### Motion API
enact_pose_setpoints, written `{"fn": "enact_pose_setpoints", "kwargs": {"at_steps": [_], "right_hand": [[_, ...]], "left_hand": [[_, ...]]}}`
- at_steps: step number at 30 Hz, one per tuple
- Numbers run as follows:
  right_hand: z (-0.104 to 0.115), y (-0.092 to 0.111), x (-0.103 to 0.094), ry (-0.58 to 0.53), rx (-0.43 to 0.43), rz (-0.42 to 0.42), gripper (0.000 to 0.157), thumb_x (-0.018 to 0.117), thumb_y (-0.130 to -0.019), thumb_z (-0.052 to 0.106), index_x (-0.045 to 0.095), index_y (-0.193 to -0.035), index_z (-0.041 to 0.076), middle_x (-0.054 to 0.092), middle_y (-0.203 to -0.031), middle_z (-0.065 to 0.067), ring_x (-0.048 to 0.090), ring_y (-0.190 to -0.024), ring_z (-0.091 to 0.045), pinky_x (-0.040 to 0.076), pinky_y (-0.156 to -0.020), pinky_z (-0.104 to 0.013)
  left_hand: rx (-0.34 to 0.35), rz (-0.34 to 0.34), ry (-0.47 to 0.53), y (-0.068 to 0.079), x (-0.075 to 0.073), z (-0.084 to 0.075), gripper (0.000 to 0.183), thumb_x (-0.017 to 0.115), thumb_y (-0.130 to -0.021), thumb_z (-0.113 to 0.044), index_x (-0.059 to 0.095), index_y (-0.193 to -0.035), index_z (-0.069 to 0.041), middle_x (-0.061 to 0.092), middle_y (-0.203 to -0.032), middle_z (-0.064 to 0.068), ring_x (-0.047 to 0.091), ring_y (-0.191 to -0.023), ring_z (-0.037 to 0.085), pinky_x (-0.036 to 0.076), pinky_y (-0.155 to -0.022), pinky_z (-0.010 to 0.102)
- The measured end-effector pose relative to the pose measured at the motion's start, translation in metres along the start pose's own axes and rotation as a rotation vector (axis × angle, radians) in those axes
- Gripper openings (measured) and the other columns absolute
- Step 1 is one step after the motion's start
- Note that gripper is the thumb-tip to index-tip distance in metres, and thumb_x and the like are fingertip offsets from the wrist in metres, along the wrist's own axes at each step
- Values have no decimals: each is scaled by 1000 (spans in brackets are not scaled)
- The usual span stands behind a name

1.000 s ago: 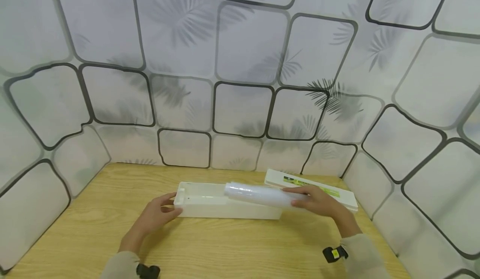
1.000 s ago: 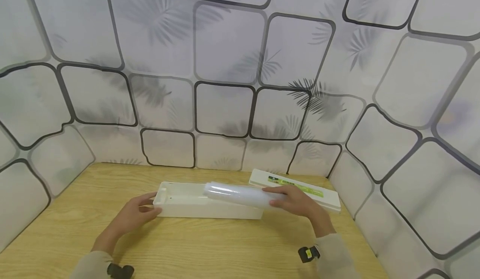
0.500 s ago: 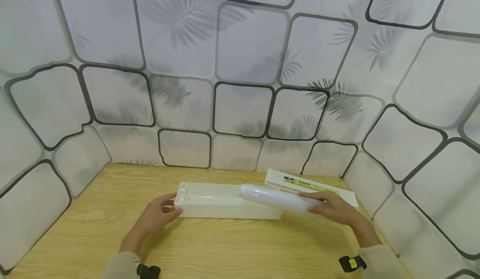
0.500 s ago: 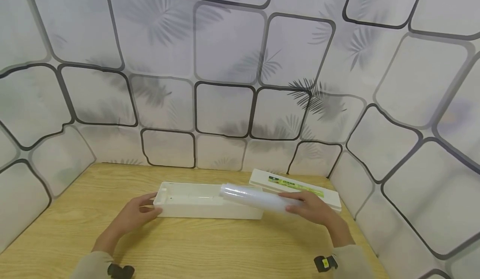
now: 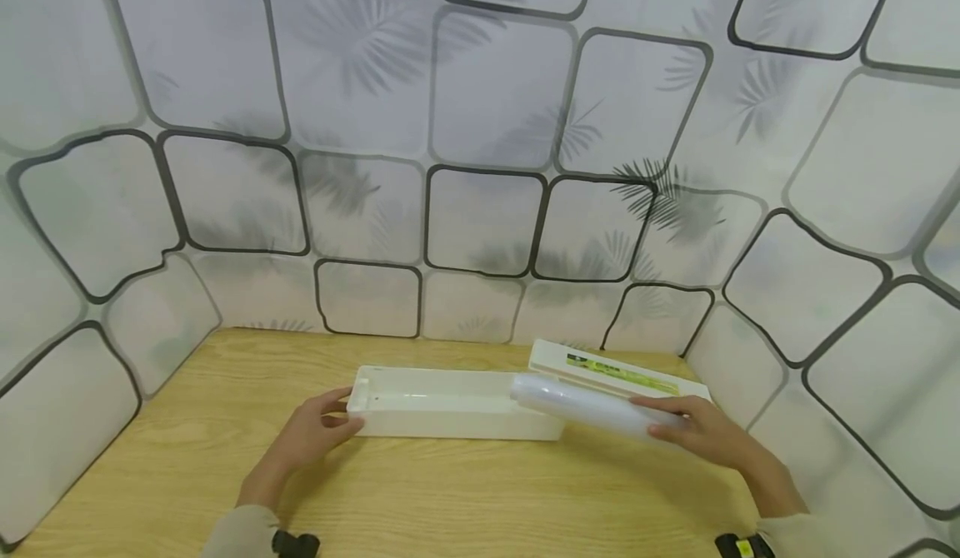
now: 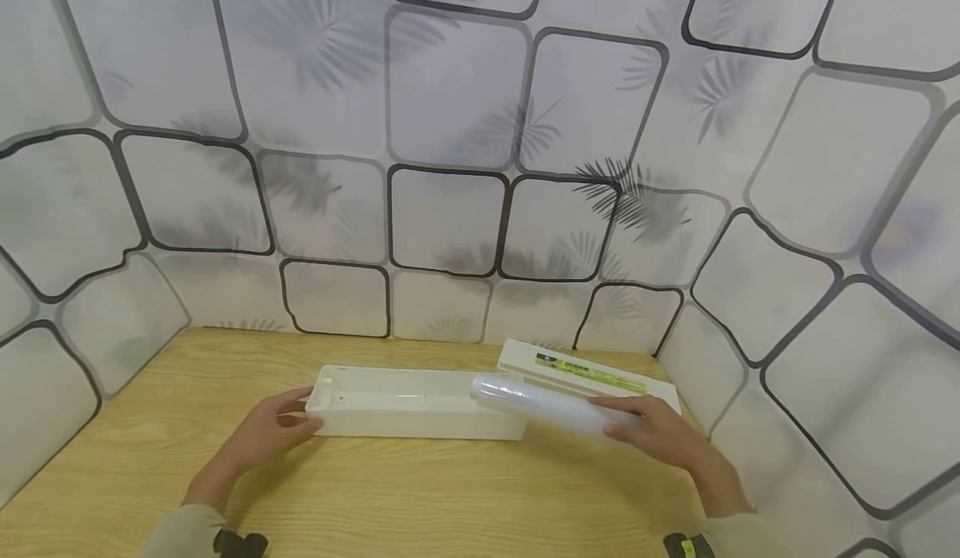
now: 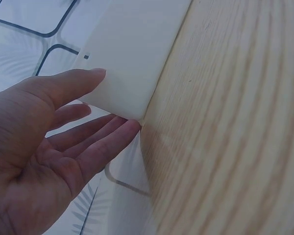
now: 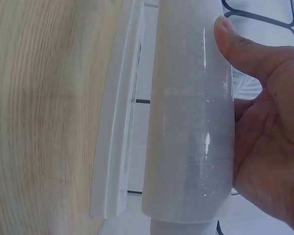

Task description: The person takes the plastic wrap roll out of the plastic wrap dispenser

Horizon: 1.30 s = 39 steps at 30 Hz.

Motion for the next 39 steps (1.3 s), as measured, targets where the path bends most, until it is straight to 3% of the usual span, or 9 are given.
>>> {"fn": "enact_pose_setpoints", "kwargs": {"at_steps": [3,8,10,15,17,24,28,31,39], "right_hand": [[-2,6,-3,17,-2,-3,40,69,-97,4,65,-137,0,76,-122,-6,48,-77,11,45,-67,-19],[-11,17,-9,9,74,-9,41,68,-98,7,66,-138,5,67,-139,6,47,-70,10,44,-68,-18],[-15,21,-11,11,114,-11,41,68,-98,9,65,-139,6,75,-117,11,33,-58,7,43,-65,-17],[-16,31,-16,89,114,-47,41,71,-96,8,67,-137,5,69,-78,2,45,-74,10,43,-69,-14],[-16,35,-17,109,98,-60,41,71,-95,6,67,-136,5,71,-83,1,50,-86,8,42,-71,-15],[-29,46,-20,25,118,-67,42,68,-97,3,64,-138,0,44,-59,10,26,-58,9,40,-58,-17],[-33,51,-23,56,159,-69,41,68,-98,7,65,-138,1,75,-95,11,46,-72,12,45,-63,-13],[-36,54,-25,96,169,-80,40,70,-97,9,66,-137,3,70,-129,13,53,-92,10,45,-72,-14],[-48,61,-28,106,202,-95,39,70,-97,10,66,-136,3,63,-136,19,55,-102,11,50,-77,-12]], "left_hand": [[3,-4,8,0,0,-1,68,75,-96,-19,45,-149,11,59,-136,37,72,-111,42,65,-88,42],[-2,-2,13,0,1,1,68,74,-96,-19,44,-150,9,61,-136,36,72,-111,40,65,-86,40],[-5,-1,11,0,1,2,67,74,-96,-19,44,-150,9,61,-135,35,72,-111,40,65,-86,40],[-17,-10,13,0,1,4,67,75,-96,-19,45,-150,7,62,-135,34,72,-112,40,64,-88,41],[-19,-12,15,0,1,3,67,75,-95,-19,46,-150,7,62,-135,34,71,-112,40,64,-89,42],[-16,-11,13,0,1,2,67,75,-96,-18,45,-150,8,62,-135,34,72,-112,40,64,-88,41],[-13,-8,13,0,1,2,67,75,-96,-19,45,-150,8,61,-135,34,72,-112,41,65,-88,41],[-10,-7,6,0,1,2,68,75,-96,-20,45,-150,8,61,-135,35,72,-112,41,65,-87,40],[-13,-7,14,0,1,3,67,75,-96,-18,45,-149,9,61,-134,35,72,-112,41,65,-86,40]]}}
Point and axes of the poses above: each hand's wrist, its own y-axis away from the middle knuckle, its own x-axis out of the palm, z = x × y, the point moved 6 cm from there along -y, towards the middle knuckle
